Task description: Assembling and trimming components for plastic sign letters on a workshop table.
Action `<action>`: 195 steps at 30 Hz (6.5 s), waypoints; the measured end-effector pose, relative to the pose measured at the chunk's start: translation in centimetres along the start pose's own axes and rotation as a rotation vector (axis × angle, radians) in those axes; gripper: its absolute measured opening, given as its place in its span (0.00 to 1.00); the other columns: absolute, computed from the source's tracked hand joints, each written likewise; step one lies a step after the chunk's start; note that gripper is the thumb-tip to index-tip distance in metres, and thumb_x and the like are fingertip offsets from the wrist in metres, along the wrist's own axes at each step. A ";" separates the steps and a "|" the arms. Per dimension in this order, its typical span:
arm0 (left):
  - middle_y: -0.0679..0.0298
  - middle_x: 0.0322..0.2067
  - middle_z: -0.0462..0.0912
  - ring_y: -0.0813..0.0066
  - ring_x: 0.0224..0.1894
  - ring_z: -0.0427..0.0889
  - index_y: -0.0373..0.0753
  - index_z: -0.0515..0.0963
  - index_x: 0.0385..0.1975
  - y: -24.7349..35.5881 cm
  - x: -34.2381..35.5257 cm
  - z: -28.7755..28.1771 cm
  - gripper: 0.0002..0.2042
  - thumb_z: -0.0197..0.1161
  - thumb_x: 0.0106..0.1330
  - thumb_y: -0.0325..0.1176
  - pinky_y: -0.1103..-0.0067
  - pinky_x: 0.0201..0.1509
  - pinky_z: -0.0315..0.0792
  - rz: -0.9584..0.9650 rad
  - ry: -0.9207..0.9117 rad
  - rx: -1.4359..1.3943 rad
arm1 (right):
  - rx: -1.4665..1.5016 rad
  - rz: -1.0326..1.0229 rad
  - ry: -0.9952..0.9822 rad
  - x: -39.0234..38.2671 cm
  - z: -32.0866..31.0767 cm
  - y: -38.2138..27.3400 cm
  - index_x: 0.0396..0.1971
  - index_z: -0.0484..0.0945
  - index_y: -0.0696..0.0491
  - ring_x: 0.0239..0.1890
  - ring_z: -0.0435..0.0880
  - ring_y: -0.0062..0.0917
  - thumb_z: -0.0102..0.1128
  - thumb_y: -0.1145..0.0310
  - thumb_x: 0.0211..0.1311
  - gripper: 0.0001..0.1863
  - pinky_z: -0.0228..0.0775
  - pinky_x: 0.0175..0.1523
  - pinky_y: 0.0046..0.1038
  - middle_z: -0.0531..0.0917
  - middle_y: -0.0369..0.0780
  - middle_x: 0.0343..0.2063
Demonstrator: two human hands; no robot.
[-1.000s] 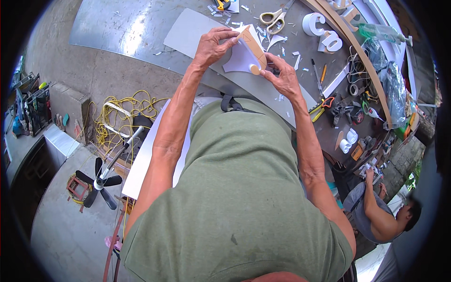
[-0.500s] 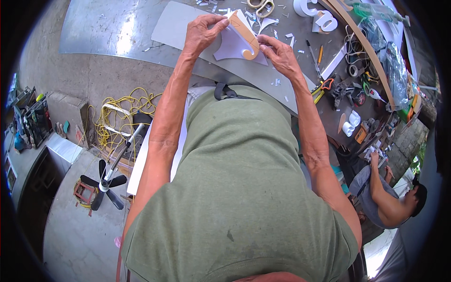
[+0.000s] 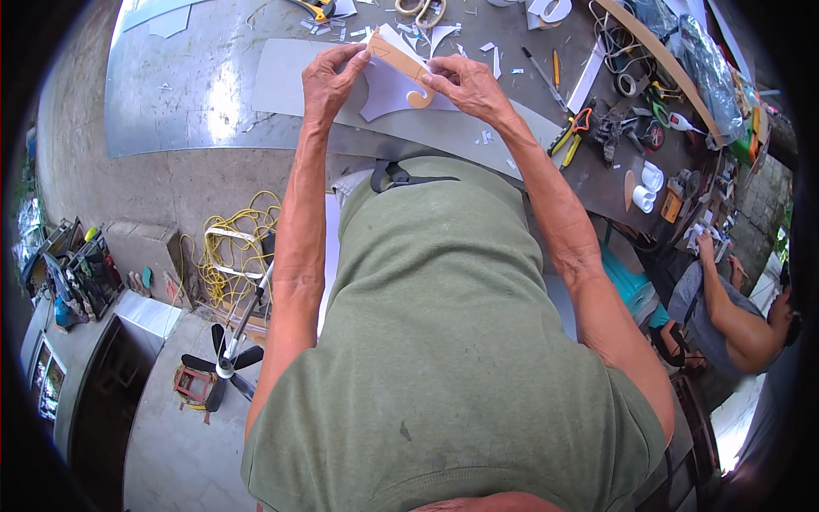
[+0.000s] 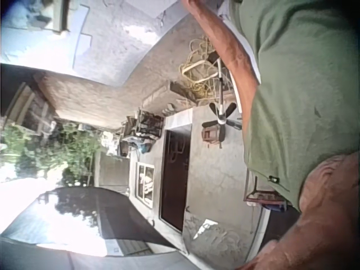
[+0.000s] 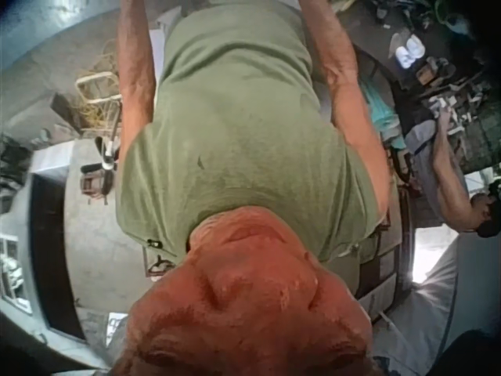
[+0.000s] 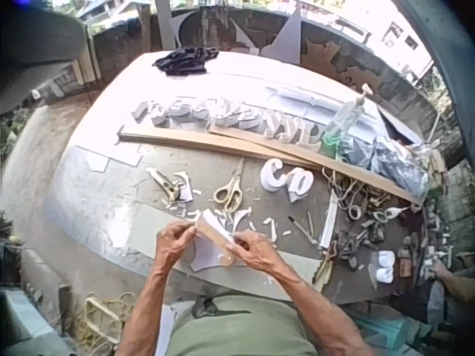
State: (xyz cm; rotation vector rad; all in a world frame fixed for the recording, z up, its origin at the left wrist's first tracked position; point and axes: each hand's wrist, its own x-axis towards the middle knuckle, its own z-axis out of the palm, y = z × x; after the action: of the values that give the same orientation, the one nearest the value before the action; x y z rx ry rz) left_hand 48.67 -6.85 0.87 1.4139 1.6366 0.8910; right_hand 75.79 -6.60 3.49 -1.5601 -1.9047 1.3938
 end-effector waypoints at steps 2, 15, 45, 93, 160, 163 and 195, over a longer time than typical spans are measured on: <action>0.60 0.45 0.90 0.68 0.51 0.86 0.43 0.90 0.45 0.2 0.0 0.0 0.16 0.72 0.65 0.46 0.72 0.57 0.78 -0.002 0.006 0.006 | 0.007 0.020 0.005 0.2 0.1 -0.1 0.53 0.84 0.58 0.43 0.88 0.31 0.69 0.53 0.65 0.26 0.80 0.51 0.32 0.88 0.46 0.43; 0.53 0.59 0.81 0.56 0.64 0.75 0.33 0.79 0.57 8.2 -5.0 1.7 0.27 0.75 0.58 0.37 0.63 0.65 0.66 0.394 0.046 0.640 | 0.064 0.142 -0.028 1.4 -0.3 -0.3 0.49 0.85 0.61 0.41 0.89 0.31 0.75 0.55 0.55 0.28 0.81 0.50 0.32 0.89 0.47 0.39; 0.51 0.70 0.69 0.53 0.70 0.63 0.31 0.76 0.61 8.1 -8.6 2.8 0.37 0.78 0.52 0.42 0.60 0.67 0.59 0.234 -0.062 0.703 | -0.207 0.025 -0.133 1.3 1.3 -1.1 0.52 0.86 0.56 0.40 0.83 0.37 0.73 0.48 0.53 0.32 0.75 0.47 0.38 0.83 0.48 0.40; 0.45 0.69 0.70 0.50 0.75 0.62 0.30 0.76 0.61 7.9 -8.4 3.9 0.34 0.79 0.52 0.37 0.58 0.73 0.59 0.195 -0.035 0.734 | -0.164 -0.380 0.156 4.7 0.4 -2.1 0.39 0.86 0.58 0.32 0.84 0.42 0.64 0.69 0.67 0.09 0.76 0.40 0.38 0.85 0.45 0.30; 0.34 0.69 0.64 0.41 0.76 0.60 0.21 0.71 0.63 8.4 -7.8 4.2 0.34 0.72 0.56 0.30 0.55 0.78 0.58 0.123 -0.154 0.749 | -0.110 -0.421 -0.141 10.6 -0.7 -4.7 0.42 0.80 0.57 0.33 0.82 0.42 0.61 0.77 0.65 0.07 0.74 0.39 0.40 0.77 0.45 0.30; 0.35 0.70 0.64 0.41 0.76 0.60 0.21 0.71 0.63 8.5 -8.1 4.2 0.33 0.71 0.57 0.30 0.55 0.78 0.58 0.115 -0.160 0.763 | -0.101 -0.369 -0.080 10.5 -0.8 -4.7 0.44 0.81 0.57 0.32 0.82 0.40 0.60 0.76 0.67 0.08 0.74 0.37 0.37 0.78 0.44 0.30; 0.45 0.76 0.56 0.44 0.75 0.62 0.39 0.59 0.75 6.5 -7.0 1.9 0.56 0.84 0.41 0.32 0.61 0.73 0.68 -0.014 -0.013 0.196 | 0.195 -0.099 0.202 4.0 4.1 -3.9 0.46 0.81 0.58 0.43 0.82 0.39 0.53 0.64 0.78 0.13 0.74 0.50 0.38 0.84 0.45 0.42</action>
State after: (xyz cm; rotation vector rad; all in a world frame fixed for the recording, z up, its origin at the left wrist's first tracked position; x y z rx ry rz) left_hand 53.78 -12.83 6.57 1.5347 1.7599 0.7277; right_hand 69.13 -4.75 3.41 -1.4339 -1.6519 1.2848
